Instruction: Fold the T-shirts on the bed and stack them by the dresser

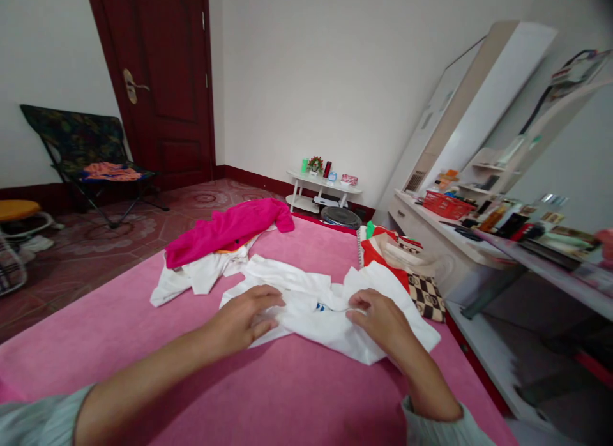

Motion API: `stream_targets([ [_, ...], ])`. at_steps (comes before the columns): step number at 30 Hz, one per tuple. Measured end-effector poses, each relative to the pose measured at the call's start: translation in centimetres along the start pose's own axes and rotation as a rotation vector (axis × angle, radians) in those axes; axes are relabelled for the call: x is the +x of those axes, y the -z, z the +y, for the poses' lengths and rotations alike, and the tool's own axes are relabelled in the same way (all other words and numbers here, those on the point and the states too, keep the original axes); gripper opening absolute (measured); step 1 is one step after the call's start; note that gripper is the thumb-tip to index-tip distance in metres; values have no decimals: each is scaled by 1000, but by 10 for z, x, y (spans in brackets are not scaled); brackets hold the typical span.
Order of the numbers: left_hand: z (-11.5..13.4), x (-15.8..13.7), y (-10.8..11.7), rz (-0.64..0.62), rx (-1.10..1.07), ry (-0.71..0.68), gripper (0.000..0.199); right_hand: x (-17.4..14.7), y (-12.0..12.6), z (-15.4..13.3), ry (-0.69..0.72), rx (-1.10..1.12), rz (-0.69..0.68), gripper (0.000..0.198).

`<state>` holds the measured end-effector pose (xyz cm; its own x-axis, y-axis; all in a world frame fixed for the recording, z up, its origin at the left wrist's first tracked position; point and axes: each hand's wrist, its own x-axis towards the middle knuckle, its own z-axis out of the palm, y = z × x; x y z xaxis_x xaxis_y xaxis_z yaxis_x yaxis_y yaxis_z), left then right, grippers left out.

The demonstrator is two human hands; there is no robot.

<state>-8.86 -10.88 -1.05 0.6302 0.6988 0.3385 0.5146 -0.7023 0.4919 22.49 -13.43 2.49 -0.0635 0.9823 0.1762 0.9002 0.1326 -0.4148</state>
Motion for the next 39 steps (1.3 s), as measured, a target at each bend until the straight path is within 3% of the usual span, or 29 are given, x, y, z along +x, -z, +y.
stream_targets([
  [4,9,9,-4,-36,7,-49,36,1,-8,-4,57,-159,22,21],
  [9,29,32,-20,-122,64,-190,58,-1,-21,-7,65,-171,62,37],
  [13,42,47,-34,-225,189,-209,68,-2,-22,-3,21,-145,8,11],
  [16,48,49,-37,-273,286,-232,40,1,-11,7,-65,60,121,20],
  [21,56,33,-29,-333,277,-285,12,7,10,25,-334,807,412,29],
  [25,71,16,-11,-343,143,-341,18,10,19,34,-366,1190,590,33],
  [28,82,5,8,-383,82,-373,21,14,21,40,-358,1314,705,29],
  [31,83,-5,36,-345,97,-321,21,16,26,61,-356,1358,871,22],
  [33,72,-12,60,-273,122,-275,18,15,32,82,-354,1326,1026,16],
  [36,36,-24,95,-75,216,-211,13,8,45,106,-354,1240,1237,12],
  [39,-8,-35,116,127,347,-64,18,3,53,99,-272,1191,1325,12],
])
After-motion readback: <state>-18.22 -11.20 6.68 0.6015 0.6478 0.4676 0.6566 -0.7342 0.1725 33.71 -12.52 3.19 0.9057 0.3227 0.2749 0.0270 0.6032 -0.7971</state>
